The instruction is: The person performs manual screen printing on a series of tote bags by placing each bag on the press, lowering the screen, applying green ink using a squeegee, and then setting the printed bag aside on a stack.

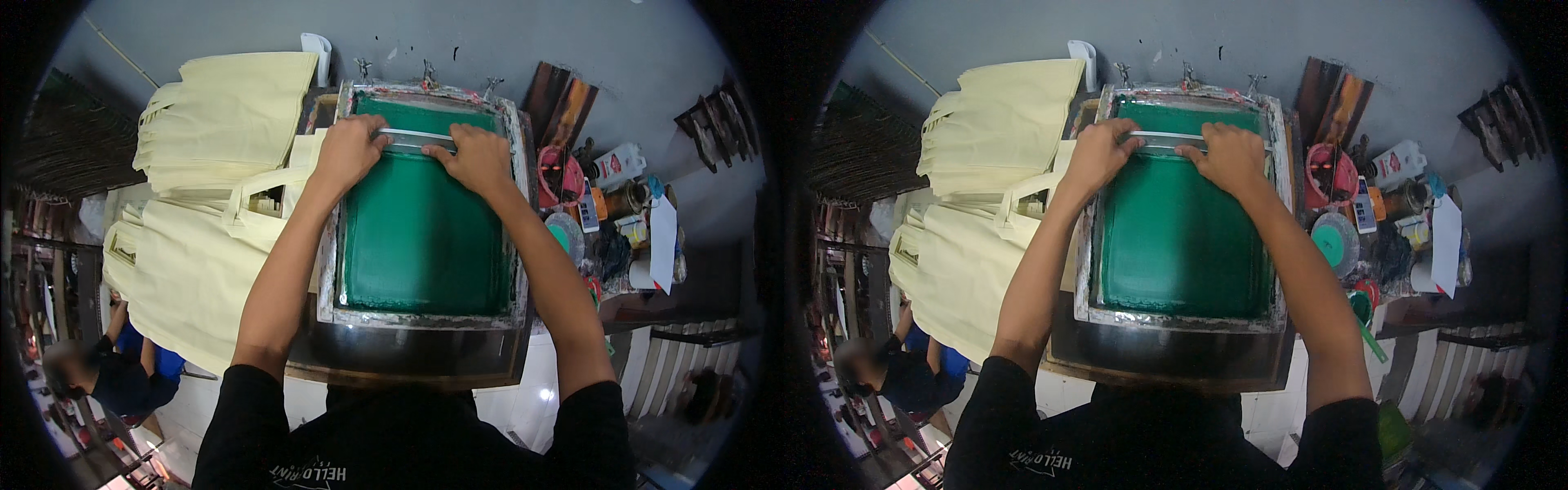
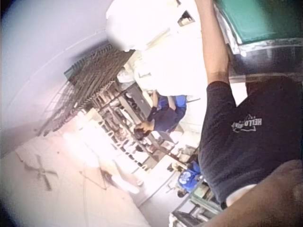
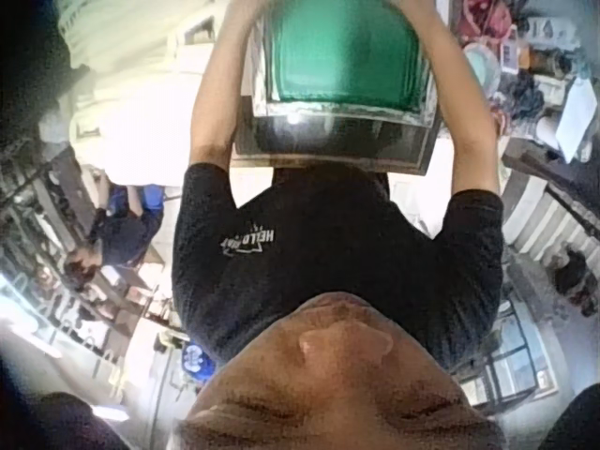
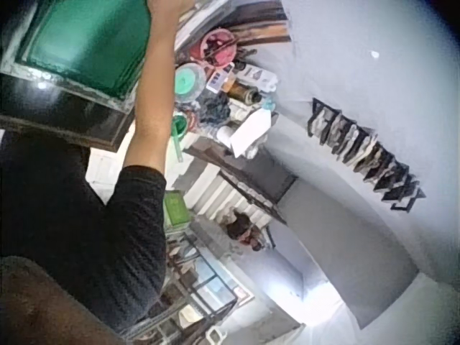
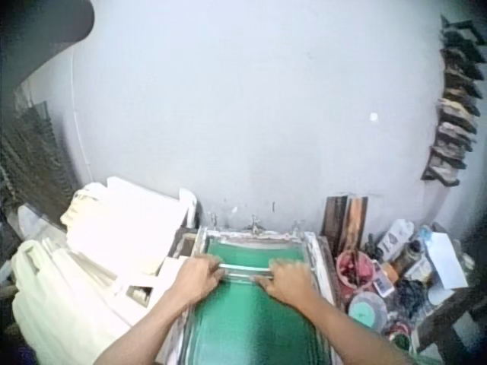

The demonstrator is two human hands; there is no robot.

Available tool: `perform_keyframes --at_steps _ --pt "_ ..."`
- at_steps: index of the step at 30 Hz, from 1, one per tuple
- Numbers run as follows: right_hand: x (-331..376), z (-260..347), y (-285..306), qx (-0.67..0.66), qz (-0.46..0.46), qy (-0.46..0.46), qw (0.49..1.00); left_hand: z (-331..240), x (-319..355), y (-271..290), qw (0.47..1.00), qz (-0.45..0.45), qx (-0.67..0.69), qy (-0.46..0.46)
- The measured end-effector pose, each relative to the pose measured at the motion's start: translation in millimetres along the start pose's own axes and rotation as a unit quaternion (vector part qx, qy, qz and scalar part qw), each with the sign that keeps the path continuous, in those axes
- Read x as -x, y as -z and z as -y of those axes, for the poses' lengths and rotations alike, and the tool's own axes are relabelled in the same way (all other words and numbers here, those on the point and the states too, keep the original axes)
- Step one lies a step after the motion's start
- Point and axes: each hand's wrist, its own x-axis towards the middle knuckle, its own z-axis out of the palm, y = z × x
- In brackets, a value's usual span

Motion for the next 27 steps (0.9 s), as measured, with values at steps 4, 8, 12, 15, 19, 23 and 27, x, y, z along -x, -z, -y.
perform_keyframes --at_steps 4,8,12,15,19,23,27 --pt "27 9 9 -0.009 0.031 -0.003 0.999 -7 26 2 0.999 0.015 0.026 0.010" --pt "59 24 21 -0.018 0.036 0.011 0.999 -21 62 11 0.998 0.034 0.040 0.023" --pt "105 38 25 -0.054 -0.004 0.029 0.998 -44 106 23 0.997 0.049 0.043 0.030" --pt "141 55 33 -0.061 -0.012 0.037 0.997 -56 146 30 0.996 0.062 0.053 0.024" --pt "196 78 46 -0.049 0.003 0.027 0.998 -81 197 40 0.995 0.090 0.039 0.029" --pt "230 87 45 -0.007 -0.022 0.060 0.998 -79 236 37 0.996 0.067 0.051 -0.014" --pt "233 86 48 -0.047 -0.061 0.078 0.994 -47 268 16 0.997 -0.032 0.023 -0.061"
